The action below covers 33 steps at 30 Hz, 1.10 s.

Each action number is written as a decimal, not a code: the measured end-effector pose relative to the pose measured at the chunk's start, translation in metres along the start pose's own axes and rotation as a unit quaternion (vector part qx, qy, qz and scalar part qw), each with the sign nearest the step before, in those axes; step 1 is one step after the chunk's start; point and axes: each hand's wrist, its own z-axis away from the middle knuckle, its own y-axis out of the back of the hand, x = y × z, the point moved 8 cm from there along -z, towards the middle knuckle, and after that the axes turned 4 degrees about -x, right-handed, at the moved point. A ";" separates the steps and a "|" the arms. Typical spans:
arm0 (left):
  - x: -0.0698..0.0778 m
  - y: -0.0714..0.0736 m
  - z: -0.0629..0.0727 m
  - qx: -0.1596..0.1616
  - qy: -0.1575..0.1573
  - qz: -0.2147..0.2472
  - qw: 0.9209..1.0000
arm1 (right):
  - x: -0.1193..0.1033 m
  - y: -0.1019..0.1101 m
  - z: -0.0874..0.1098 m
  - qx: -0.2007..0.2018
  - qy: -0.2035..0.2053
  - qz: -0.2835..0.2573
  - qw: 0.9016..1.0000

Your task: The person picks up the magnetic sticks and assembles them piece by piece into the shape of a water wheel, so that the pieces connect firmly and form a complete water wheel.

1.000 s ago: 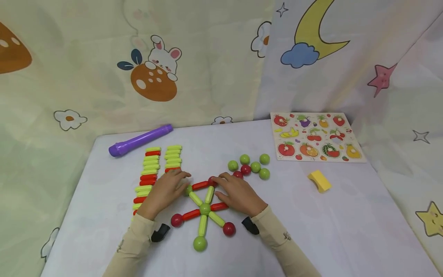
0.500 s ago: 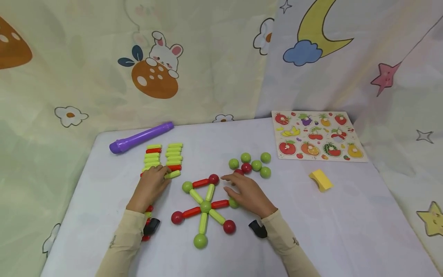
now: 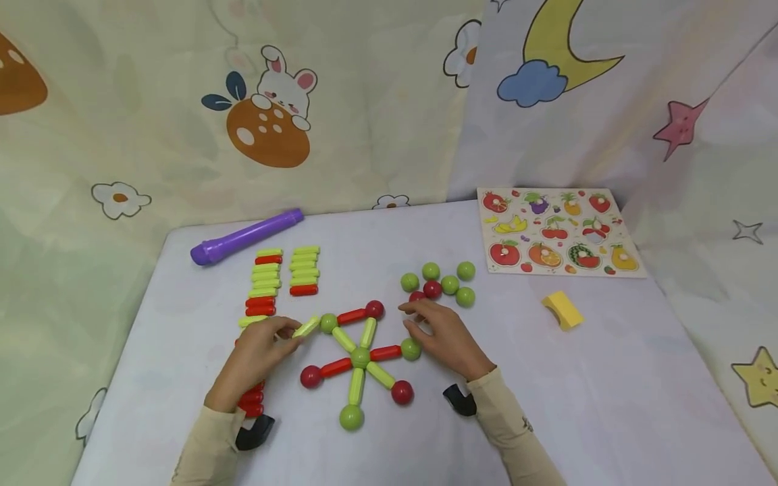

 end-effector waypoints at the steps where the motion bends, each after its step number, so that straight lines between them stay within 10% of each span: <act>1: -0.003 -0.002 0.006 -0.002 0.016 0.015 1.000 | -0.001 -0.001 -0.001 -0.002 -0.001 0.000 1.000; 18: -0.025 -0.035 0.020 0.013 0.095 0.164 0.982 | -0.001 -0.005 -0.001 -0.008 -0.001 0.008 1.000; 33: -0.018 -0.020 0.030 0.034 0.067 0.127 0.989 | -0.002 -0.008 -0.003 -0.023 -0.014 -0.006 1.000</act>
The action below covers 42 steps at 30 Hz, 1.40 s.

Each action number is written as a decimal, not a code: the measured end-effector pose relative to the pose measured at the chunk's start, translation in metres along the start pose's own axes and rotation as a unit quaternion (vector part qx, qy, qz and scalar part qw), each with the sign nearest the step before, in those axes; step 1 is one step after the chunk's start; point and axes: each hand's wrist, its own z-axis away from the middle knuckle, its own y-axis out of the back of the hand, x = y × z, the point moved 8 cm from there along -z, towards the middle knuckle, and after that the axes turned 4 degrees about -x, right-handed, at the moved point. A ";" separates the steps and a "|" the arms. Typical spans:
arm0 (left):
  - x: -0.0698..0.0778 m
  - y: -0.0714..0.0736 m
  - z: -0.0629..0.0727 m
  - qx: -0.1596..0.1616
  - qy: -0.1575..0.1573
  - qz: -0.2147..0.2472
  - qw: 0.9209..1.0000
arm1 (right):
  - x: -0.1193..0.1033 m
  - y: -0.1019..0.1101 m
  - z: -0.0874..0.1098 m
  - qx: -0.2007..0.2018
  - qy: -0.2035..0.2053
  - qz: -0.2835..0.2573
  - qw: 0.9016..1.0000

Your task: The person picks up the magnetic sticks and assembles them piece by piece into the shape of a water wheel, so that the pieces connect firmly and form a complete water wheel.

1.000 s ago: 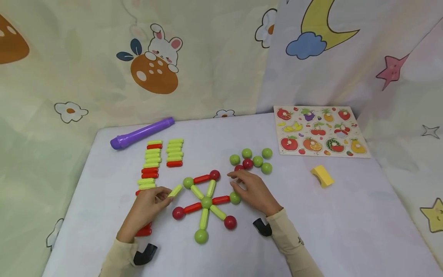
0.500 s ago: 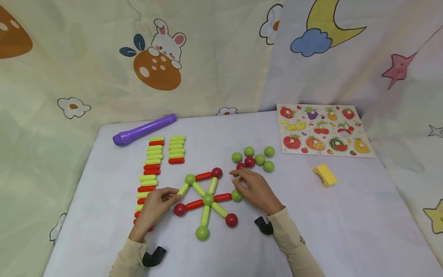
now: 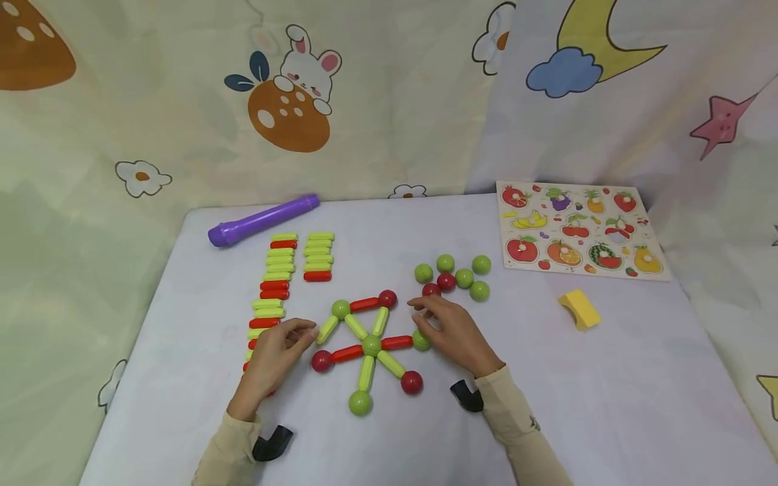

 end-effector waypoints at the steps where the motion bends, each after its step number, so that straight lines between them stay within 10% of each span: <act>1: 0.001 0.000 0.002 -0.009 -0.004 -0.012 1.000 | 0.000 0.000 0.000 -0.001 -0.001 -0.001 1.000; 8: 0.002 -0.017 0.017 -0.085 -0.025 -0.112 0.990 | -0.001 -0.008 0.000 -0.015 0.010 0.007 1.000; 22: 0.007 -0.021 0.017 -0.039 -0.080 -0.068 0.994 | 0.000 -0.011 -0.001 -0.025 -0.003 0.018 1.000; 34: 0.025 -0.012 -0.005 0.062 -0.090 -0.205 0.973 | -0.003 -0.019 0.006 -0.081 -0.022 0.053 0.995; 42: 0.030 -0.011 -0.012 0.022 -0.091 -0.138 0.986 | -0.011 -0.029 0.019 -0.140 -0.034 0.032 0.989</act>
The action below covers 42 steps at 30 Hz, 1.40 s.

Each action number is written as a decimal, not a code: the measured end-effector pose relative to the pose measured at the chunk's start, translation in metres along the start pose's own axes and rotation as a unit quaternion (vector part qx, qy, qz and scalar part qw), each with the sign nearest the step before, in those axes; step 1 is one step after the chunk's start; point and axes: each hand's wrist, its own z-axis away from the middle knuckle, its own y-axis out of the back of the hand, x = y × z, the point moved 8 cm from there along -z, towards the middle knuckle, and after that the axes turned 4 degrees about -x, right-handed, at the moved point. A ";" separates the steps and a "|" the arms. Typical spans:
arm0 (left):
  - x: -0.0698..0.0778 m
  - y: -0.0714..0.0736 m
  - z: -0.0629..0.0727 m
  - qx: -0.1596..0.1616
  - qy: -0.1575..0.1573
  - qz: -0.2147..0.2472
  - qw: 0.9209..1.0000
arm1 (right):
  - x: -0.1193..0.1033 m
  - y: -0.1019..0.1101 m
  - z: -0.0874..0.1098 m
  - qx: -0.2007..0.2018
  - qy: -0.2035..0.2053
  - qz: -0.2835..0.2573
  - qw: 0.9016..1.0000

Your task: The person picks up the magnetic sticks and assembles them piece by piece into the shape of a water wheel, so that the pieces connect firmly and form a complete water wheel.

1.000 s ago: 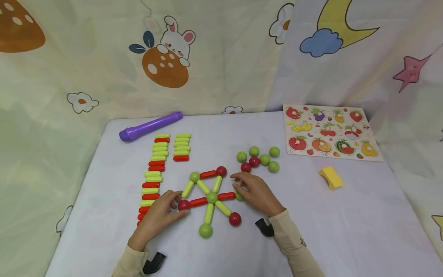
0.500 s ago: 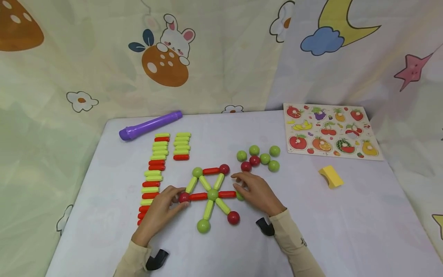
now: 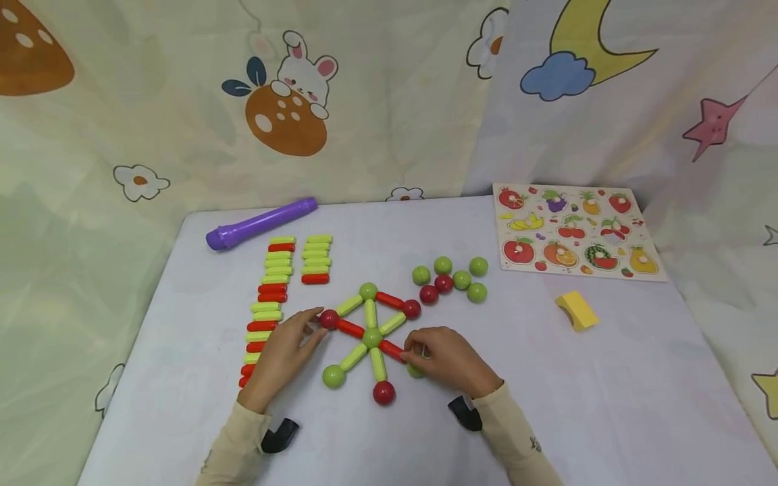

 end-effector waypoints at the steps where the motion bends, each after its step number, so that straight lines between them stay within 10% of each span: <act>1: 0.000 0.000 0.000 -0.008 0.000 0.014 1.000 | -0.002 -0.003 0.001 -0.009 0.003 -0.002 1.000; 9: 0.003 -0.010 -0.001 -0.108 -0.020 0.083 0.991 | -0.031 -0.015 0.008 -0.028 0.045 0.007 0.999; 19: 0.011 -0.019 0.015 -0.145 -0.058 -0.052 0.986 | -0.026 0.022 0.012 0.162 0.078 0.084 0.980; 28: 0.022 -0.014 0.008 -0.080 -0.099 -0.094 0.987 | -0.008 0.013 0.008 0.116 0.015 0.106 0.987; 42: -0.001 0.021 -0.050 -0.049 -0.019 -0.188 0.981 | -0.005 0.007 0.010 0.086 0.012 0.064 0.994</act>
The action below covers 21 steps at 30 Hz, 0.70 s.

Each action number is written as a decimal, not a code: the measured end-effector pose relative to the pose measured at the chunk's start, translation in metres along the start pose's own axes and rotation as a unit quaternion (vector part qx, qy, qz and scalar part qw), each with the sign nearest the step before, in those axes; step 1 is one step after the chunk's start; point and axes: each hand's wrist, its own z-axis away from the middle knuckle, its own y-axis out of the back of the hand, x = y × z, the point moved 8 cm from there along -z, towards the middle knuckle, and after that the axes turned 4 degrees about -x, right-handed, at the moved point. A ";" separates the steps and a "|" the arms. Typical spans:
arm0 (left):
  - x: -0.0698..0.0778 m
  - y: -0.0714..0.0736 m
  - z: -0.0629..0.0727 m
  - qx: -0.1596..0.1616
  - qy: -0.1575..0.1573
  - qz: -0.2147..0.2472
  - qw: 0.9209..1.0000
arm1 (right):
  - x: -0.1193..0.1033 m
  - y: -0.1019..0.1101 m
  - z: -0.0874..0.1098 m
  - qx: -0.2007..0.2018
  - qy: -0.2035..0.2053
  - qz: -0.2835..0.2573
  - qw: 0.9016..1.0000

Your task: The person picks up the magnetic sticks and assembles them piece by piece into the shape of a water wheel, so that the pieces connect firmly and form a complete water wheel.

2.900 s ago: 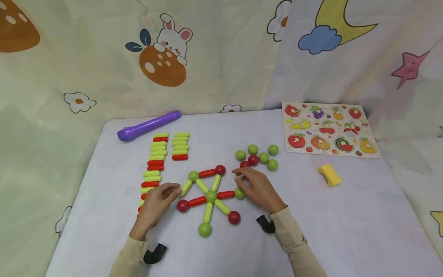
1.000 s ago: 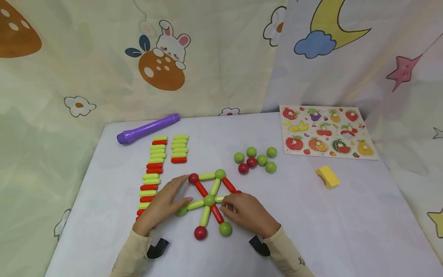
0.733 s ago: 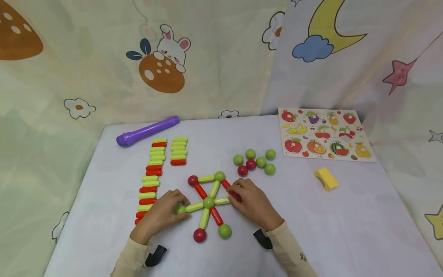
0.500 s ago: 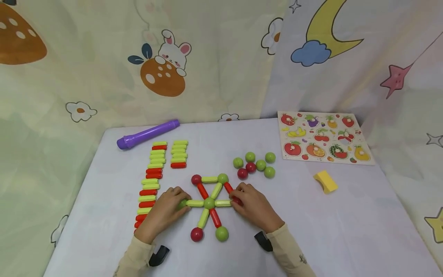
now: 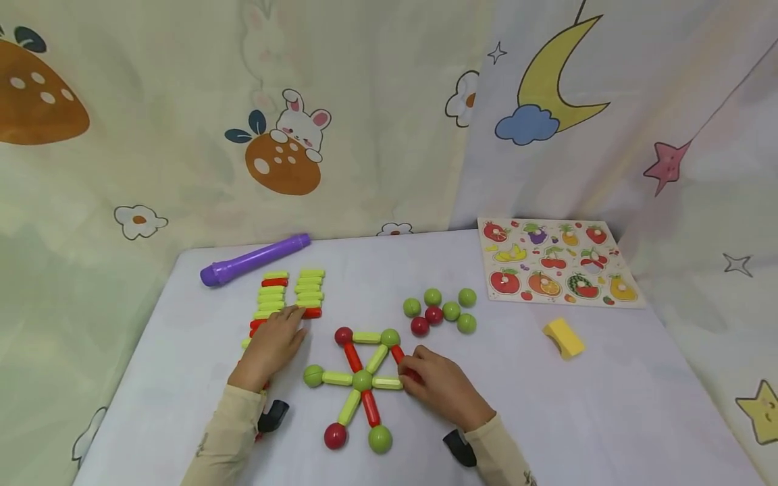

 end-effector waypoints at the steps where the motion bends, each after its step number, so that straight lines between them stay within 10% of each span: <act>1: -0.001 -0.002 -0.002 -0.002 0.005 -0.007 1.000 | 0.000 -0.001 0.000 -0.002 0.000 -0.001 1.000; 14: 0.003 -0.012 -0.013 0.019 0.011 -0.045 0.999 | 0.001 -0.008 0.003 -0.044 -0.003 -0.017 0.999; 21: 0.007 -0.015 0.007 -0.010 -0.010 0.074 0.997 | 0.001 -0.011 0.005 -0.076 -0.026 -0.074 0.994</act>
